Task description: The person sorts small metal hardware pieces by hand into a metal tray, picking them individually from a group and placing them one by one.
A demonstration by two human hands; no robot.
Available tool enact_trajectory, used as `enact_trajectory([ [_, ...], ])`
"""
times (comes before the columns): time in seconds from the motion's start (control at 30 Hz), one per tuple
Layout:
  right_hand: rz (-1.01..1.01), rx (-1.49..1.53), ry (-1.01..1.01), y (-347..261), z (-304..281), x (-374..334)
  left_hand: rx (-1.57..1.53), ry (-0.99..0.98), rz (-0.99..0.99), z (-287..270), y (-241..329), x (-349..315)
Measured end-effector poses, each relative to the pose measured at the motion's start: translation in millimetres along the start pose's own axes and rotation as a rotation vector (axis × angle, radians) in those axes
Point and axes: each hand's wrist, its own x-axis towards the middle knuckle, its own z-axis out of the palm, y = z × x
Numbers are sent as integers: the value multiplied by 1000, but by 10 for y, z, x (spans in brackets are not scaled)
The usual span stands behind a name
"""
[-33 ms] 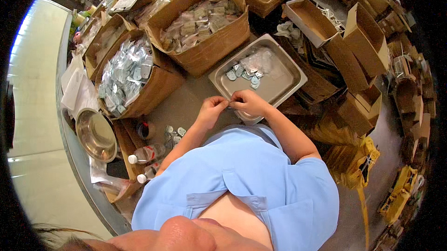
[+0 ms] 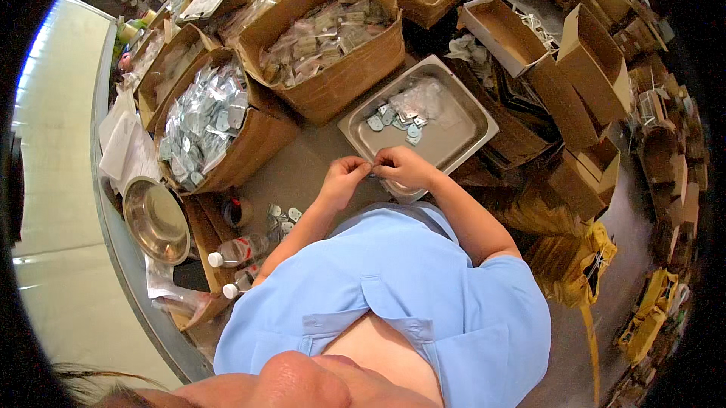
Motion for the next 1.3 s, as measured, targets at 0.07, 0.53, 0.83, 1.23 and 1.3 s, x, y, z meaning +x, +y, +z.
enact_trajectory([
  [0.07, -18, 30, -1, 69, 36, 16, 21, -18, -23, -14, 17, -12],
  [0.53, -32, 24, 63, 33, -37, -4, -57, -16, -184, -36, 108, 103],
  [0.83, 90, 355, -123, 212, -32, 16, 130, -70, -104, -8, 94, 111],
  [1.23, 96, 269, -91, 118, -102, 12, 59, -96, 11, -49, 86, 128],
  [1.3, 111, 304, -147, 107, -125, 27, 130, -136, 25, -46, 106, 135],
])
